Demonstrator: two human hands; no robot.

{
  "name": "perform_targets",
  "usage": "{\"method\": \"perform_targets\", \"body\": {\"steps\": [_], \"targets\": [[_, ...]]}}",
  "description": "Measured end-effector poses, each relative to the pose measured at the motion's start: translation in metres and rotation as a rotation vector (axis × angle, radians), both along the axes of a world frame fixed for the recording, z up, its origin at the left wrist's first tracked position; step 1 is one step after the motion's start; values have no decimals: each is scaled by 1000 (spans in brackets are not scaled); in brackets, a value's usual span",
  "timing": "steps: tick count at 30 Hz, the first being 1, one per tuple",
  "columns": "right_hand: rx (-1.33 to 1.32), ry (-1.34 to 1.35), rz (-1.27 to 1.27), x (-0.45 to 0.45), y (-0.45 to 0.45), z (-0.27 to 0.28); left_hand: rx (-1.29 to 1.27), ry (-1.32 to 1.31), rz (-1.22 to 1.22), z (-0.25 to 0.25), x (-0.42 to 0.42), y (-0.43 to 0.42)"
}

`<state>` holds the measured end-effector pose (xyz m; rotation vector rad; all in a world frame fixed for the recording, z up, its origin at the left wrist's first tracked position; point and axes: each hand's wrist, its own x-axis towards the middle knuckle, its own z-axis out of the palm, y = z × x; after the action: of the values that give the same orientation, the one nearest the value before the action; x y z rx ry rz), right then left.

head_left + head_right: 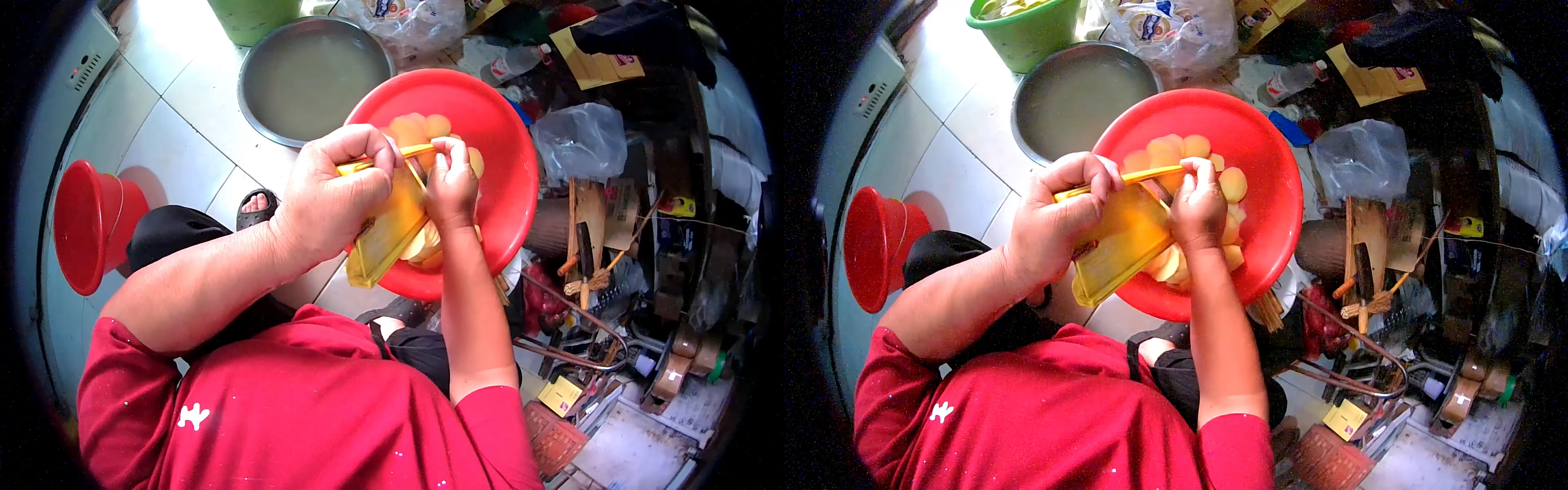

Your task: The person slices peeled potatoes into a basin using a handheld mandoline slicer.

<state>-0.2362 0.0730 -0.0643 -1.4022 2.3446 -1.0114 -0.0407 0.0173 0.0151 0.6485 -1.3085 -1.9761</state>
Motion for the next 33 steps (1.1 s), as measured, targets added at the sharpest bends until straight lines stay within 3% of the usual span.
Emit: {"method": "perform_targets", "body": {"steps": [7,13,18,20,21,26,29,32,33], "targets": [[-71,-142,-18,-39,-5,-43,1,3,2,-4,3,-4],[87,-124,-304,-66,-23,-38,44,7,9,0,3,0],[277,-56,-237,-73,-62,-30,43,7,24,3,1,0],[449,-90,-197,-81,-73,-47,59,-23,12,8,0,-1],[459,-254,-208,-85,-78,-50,68,-18,14,9,0,-1],[333,-297,-215,-87,-70,-52,37,-34,16,12,-1,-4],[155,-142,-239,-84,-59,-48,52,-44,2,13,0,-4],[-172,-933,-166,-75,-41,-29,61,-50,-4,11,2,-4],[-139,-1073,-133,-75,-31,-21,79,-23,6,8,2,-4]]}}
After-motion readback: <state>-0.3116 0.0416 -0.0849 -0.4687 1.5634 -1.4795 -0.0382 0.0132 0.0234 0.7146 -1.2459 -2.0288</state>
